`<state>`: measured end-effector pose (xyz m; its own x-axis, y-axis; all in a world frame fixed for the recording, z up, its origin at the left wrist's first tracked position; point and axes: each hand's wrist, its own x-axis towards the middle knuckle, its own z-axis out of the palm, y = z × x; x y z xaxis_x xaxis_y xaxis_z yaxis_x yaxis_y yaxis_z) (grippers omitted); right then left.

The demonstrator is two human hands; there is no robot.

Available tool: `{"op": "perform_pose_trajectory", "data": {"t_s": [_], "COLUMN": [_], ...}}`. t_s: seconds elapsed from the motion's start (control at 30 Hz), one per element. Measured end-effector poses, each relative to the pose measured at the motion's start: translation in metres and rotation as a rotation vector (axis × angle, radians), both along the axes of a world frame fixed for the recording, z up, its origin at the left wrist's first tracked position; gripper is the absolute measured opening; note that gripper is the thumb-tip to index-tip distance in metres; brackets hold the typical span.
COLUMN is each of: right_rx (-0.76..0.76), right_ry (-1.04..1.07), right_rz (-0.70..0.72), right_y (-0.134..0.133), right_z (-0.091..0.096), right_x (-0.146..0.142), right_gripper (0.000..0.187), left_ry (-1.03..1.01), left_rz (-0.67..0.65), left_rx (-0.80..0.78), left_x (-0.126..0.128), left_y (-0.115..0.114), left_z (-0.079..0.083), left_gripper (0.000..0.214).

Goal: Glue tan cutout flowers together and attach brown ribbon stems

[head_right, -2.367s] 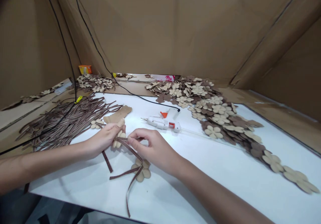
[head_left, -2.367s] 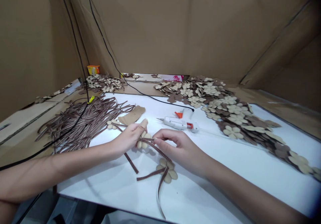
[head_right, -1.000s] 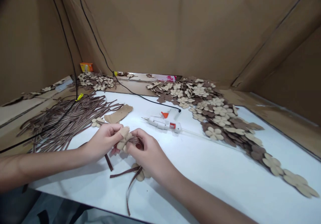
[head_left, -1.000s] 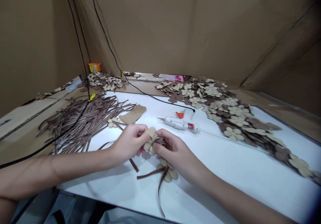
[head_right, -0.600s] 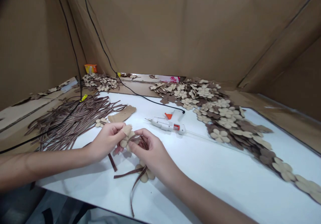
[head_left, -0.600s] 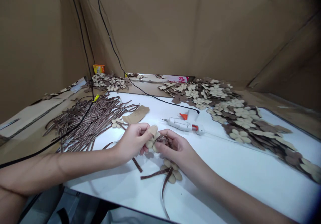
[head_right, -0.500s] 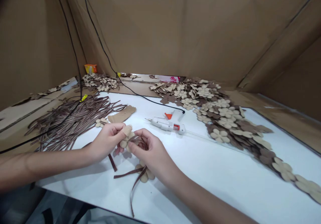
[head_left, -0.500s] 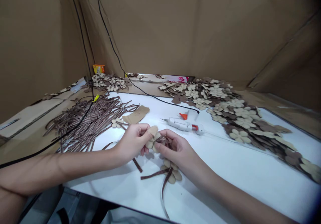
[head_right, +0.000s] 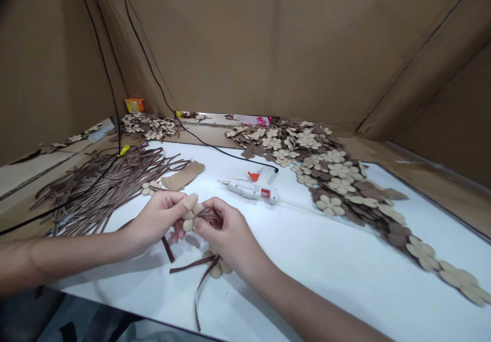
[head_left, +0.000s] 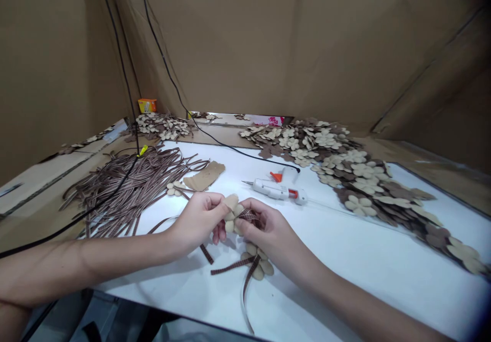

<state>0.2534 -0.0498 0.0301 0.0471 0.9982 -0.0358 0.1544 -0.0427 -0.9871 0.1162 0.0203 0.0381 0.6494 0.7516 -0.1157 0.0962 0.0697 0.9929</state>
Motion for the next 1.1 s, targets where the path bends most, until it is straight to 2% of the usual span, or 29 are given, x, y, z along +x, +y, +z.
{"op": "perform_pose_trajectory", "data": {"t_s": [0.2,0.63,0.83,0.97,1.1], "right_rx": [-0.041,-0.064,-0.019,-0.032,-0.041], "right_ry": [0.054,0.068,0.078,0.109,0.075], "right_rz": [0.004,0.042,0.107,0.114,0.082], "right_y": [-0.003,0.001,0.002,0.002,0.000], "right_z": [0.002,0.004,-0.006,-0.004,-0.003], "right_x": [-0.003,-0.003,-0.001,-0.002,-0.002], "right_gripper": [0.014,0.023,0.021,0.023,0.015], "left_ry": [-0.051,-0.081,-0.053,-0.049,-0.032], "left_rz": [-0.029,-0.013,-0.005,-0.020,-0.005], "left_rx": [-0.039,-0.086,-0.089,-0.089,-0.092], "left_x": [0.000,0.003,0.001,0.001,0.001], "left_y": [-0.002,0.003,0.003,0.003,0.001], "left_z": [0.004,-0.003,-0.004,-0.004,-0.003], "left_gripper": [0.044,0.044,0.044,0.042,0.041]}}
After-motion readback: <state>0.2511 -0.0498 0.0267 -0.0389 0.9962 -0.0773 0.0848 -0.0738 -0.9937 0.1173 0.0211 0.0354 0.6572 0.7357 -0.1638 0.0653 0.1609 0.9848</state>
